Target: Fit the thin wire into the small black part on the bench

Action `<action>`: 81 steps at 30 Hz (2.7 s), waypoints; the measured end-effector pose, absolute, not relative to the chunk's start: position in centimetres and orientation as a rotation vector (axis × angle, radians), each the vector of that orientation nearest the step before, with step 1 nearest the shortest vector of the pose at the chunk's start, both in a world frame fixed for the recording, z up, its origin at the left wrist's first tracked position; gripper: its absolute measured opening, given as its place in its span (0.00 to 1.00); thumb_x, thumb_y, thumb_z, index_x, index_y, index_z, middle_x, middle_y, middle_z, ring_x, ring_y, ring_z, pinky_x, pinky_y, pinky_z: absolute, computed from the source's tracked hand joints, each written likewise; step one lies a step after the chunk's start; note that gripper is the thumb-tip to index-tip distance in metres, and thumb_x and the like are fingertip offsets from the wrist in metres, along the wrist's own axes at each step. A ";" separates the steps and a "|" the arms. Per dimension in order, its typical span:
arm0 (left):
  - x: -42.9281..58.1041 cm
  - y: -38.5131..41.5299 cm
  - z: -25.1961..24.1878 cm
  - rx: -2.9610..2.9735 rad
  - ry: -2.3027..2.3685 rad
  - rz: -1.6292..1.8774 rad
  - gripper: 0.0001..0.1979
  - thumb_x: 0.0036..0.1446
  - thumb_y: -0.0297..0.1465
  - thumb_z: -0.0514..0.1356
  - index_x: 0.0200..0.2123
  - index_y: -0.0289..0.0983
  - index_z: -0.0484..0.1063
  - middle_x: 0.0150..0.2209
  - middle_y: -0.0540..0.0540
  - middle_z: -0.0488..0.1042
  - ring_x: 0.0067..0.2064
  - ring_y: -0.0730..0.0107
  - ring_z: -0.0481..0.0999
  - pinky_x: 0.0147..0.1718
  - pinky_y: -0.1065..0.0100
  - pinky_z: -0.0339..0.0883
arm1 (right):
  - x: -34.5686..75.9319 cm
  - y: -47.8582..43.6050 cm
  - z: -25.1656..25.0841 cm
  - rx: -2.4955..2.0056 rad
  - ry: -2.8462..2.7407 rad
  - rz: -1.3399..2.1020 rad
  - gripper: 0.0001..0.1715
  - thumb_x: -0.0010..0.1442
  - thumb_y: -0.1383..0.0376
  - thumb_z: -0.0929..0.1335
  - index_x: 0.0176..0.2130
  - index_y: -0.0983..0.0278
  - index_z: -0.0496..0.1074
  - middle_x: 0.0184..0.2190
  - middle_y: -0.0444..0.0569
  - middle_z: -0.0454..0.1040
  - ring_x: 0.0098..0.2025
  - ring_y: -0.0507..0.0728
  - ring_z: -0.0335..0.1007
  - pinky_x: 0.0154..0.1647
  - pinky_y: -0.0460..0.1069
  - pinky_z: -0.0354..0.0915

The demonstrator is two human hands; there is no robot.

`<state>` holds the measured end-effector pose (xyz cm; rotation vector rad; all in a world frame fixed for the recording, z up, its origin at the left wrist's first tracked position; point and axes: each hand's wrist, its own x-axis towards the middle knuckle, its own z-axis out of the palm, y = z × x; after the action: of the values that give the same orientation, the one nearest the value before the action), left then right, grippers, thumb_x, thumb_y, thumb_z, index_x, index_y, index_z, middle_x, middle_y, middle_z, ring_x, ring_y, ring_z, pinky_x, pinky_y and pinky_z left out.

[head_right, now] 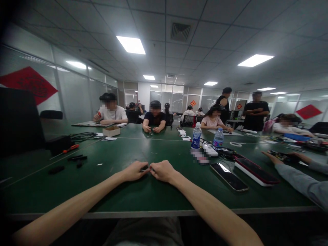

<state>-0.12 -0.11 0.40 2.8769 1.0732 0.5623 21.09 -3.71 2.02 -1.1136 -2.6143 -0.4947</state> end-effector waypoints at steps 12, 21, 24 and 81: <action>0.1 -0.8 1.0 2.897 1.162 0.488 0.18 0.59 0.45 0.48 0.35 0.38 0.68 0.30 0.46 0.73 0.29 0.69 0.70 0.26 0.71 0.54 | 20.9 -3.6 1.9 -1.124 -2.637 -0.451 0.15 0.63 0.58 0.61 0.47 0.61 0.67 0.35 0.49 0.76 0.35 0.56 0.72 0.34 0.47 0.58; -0.1 -1.1 1.3 2.888 1.165 0.478 0.17 0.60 0.44 0.48 0.38 0.38 0.69 0.31 0.45 0.74 0.31 0.68 0.72 0.27 0.71 0.56 | 21.2 -2.8 2.0 -1.105 -2.591 -0.355 0.17 0.61 0.52 0.62 0.43 0.61 0.67 0.30 0.47 0.74 0.31 0.54 0.70 0.31 0.45 0.54; 0.1 -1.0 1.3 2.894 1.189 0.471 0.17 0.60 0.43 0.48 0.37 0.37 0.69 0.31 0.45 0.74 0.30 0.68 0.72 0.26 0.71 0.56 | 21.5 -2.8 2.4 -1.161 -2.613 -0.339 0.24 0.59 0.45 0.61 0.38 0.62 0.69 0.28 0.47 0.74 0.31 0.55 0.69 0.30 0.46 0.53; -0.3 -1.3 1.3 3.018 1.061 0.385 0.17 0.61 0.43 0.45 0.36 0.39 0.67 0.31 0.44 0.74 0.33 0.64 0.73 0.30 0.67 0.59 | 21.7 -4.2 2.5 -1.288 -2.607 -0.437 0.35 0.65 0.47 0.51 0.30 0.62 0.74 0.27 0.51 0.76 0.31 0.56 0.71 0.33 0.47 0.57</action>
<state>-0.35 -1.32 1.32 3.0183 1.0606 0.3853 21.71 -4.18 2.50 -1.2877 -2.6068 -0.4369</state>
